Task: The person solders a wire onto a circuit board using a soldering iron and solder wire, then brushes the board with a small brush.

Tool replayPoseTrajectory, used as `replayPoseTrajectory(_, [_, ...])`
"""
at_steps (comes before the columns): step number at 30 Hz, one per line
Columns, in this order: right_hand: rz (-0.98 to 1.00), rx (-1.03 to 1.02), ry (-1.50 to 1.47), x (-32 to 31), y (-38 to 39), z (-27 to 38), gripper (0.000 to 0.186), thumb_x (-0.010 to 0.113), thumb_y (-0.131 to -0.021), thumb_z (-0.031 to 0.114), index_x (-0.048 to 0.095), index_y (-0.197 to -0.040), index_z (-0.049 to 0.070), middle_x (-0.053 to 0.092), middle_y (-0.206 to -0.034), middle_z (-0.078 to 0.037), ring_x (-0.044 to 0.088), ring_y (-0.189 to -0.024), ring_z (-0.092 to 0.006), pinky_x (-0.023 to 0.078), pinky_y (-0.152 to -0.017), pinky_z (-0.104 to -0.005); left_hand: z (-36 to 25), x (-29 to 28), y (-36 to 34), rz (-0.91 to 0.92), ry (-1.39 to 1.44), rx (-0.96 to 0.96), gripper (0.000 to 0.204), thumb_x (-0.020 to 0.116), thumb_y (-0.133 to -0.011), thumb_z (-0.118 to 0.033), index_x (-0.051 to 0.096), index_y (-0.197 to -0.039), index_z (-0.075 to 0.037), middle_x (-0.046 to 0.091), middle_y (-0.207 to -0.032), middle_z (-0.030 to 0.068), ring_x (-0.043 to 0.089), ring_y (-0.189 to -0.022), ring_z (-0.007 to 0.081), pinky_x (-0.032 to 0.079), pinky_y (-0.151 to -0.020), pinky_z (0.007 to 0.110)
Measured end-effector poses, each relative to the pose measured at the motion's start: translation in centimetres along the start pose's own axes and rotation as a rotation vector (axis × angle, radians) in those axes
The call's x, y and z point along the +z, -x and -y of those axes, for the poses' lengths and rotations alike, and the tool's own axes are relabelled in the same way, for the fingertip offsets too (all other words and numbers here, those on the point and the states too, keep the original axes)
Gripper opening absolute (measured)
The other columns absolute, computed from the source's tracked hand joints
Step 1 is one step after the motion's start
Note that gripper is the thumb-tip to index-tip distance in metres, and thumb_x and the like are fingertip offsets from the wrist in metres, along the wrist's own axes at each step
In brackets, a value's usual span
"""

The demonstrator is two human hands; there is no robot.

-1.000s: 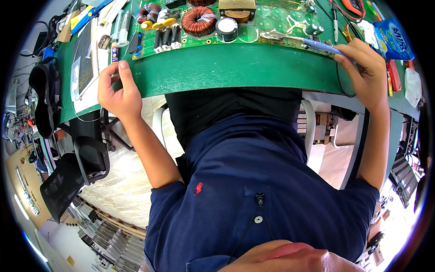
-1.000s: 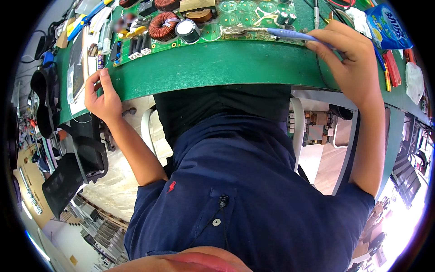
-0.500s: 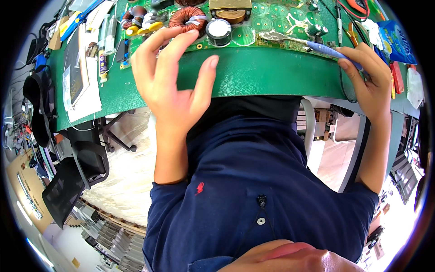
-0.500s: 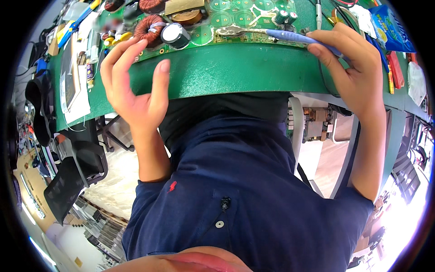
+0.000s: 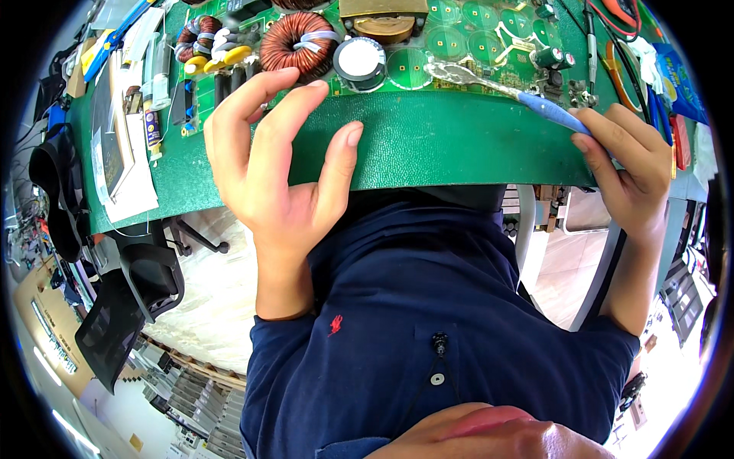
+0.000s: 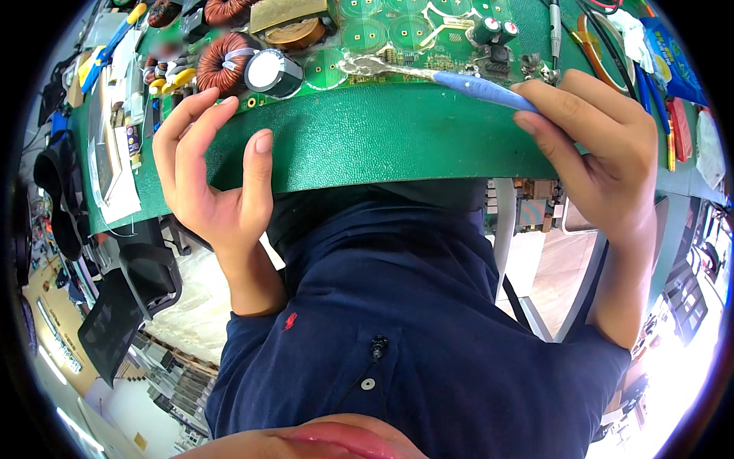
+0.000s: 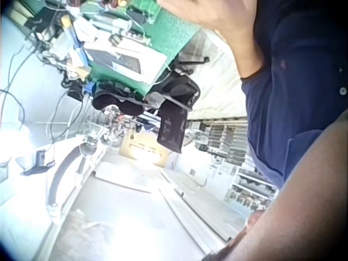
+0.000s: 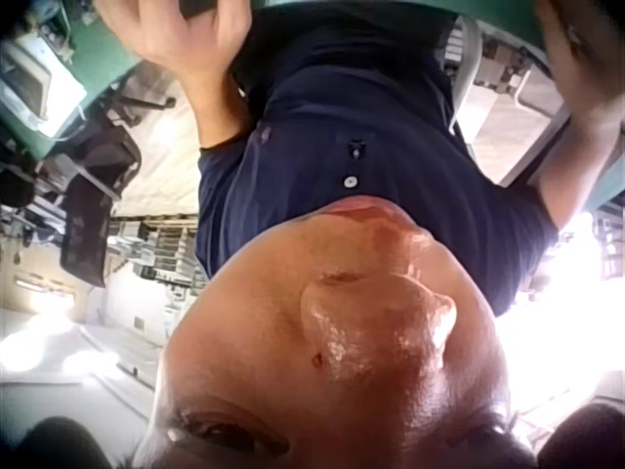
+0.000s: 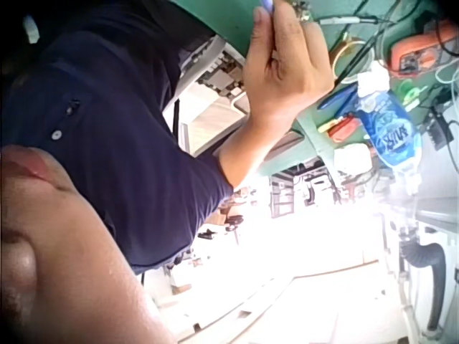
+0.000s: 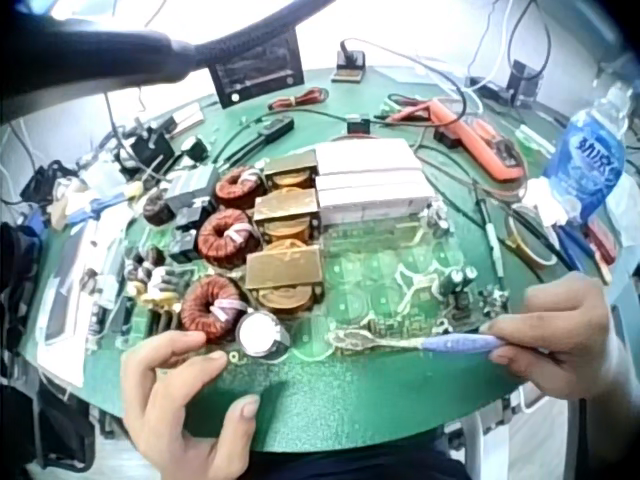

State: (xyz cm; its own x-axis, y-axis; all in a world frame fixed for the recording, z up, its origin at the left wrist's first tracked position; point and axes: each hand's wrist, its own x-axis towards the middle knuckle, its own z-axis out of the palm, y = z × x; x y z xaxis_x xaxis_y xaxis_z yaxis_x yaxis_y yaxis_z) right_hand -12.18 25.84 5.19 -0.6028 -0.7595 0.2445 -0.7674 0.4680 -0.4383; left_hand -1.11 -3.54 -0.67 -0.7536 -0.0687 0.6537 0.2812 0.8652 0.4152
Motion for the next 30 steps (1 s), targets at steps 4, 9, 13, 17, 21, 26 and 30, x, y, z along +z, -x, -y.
replayPoseTrajectory(4, [-0.008,-0.013,-0.008,-0.4,0.3,-0.3,0.018,0.068,-0.075,-0.004,0.065,-0.093,-0.005,0.049,-0.067,-0.008,0.045,-0.056,-0.0165,0.033,-0.049,-0.0269,-0.1,-0.2,-0.2,0.009,-0.015,0.019,0.032,0.076,-0.072,-0.008,0.065,-0.100,0.000,0.061,-0.107,0.0160,0.059,-0.097,0.0263,0.046,-0.085,0.033])
replayPoseTrajectory(9, [0.009,0.019,-0.006,-0.3,-0.1,-0.4,0.017,0.067,-0.077,-0.004,0.064,-0.094,-0.005,0.049,-0.068,-0.009,0.045,-0.057,-0.0158,0.033,-0.050,-0.0268,0.1,-0.1,-0.1,0.004,-0.008,0.011,0.031,0.076,-0.072,-0.009,0.065,-0.100,0.000,0.061,-0.107,0.0156,0.059,-0.097,0.0265,0.046,-0.085,0.033])
replayPoseTrajectory(13, [0.028,-0.001,0.000,-0.7,0.3,-0.7,0.016,0.066,-0.079,-0.002,0.064,-0.095,-0.006,0.049,-0.068,-0.008,0.045,-0.057,-0.0155,0.033,-0.050,-0.0264,0.0,-0.2,-0.1,0.009,-0.017,0.023,0.031,0.076,-0.072,-0.008,0.066,-0.099,0.000,0.061,-0.106,0.0156,0.059,-0.097,0.0266,0.046,-0.084,0.033])
replayPoseTrajectory(17, [0.032,0.020,0.002,-0.5,0.0,-0.6,0.016,0.066,-0.080,-0.002,0.065,-0.095,-0.006,0.050,-0.068,-0.008,0.045,-0.058,-0.0146,0.033,-0.051,-0.0262,0.1,0.0,-0.1,0.002,-0.003,0.017,0.030,0.076,-0.071,-0.007,0.065,-0.099,0.000,0.062,-0.105,0.0156,0.059,-0.096,0.0265,0.046,-0.084,0.033])
replayPoseTrajectory(21, [-0.022,0.023,0.054,-1.4,0.4,-0.9,0.016,0.067,-0.080,0.000,0.065,-0.095,-0.006,0.053,-0.070,-0.007,0.048,-0.061,-0.0132,0.035,-0.053,-0.0244,0.0,0.0,0.0,-0.003,0.004,0.009,0.031,0.076,-0.071,-0.007,0.065,-0.099,0.000,0.062,-0.105,0.0160,0.059,-0.096,0.0267,0.046,-0.084,0.033])
replayPoseTrajectory(26, [-0.018,0.008,0.032,-1.5,0.2,-0.9,0.017,0.069,-0.079,0.000,0.066,-0.095,-0.006,0.057,-0.074,-0.008,0.050,-0.064,-0.0137,0.037,-0.056,-0.0229,-0.1,0.0,0.0,-0.002,-0.004,-0.003,0.031,0.076,-0.070,-0.007,0.066,-0.099,0.001,0.062,-0.105,0.0165,0.059,-0.096,0.0271,0.046,-0.085,0.034])
replayPoseTrajectory(30, [0.046,0.005,0.020,-1.4,0.4,-0.9,0.021,0.068,-0.077,-0.003,0.066,-0.097,-0.005,0.053,-0.071,-0.007,0.047,-0.061,-0.0135,0.034,-0.053,-0.0239,0.0,-0.1,0.0,0.019,-0.021,0.009,0.032,0.075,-0.070,-0.007,0.066,-0.099,0.001,0.062,-0.105,0.0165,0.059,-0.096,0.0273,0.046,-0.085,0.034])
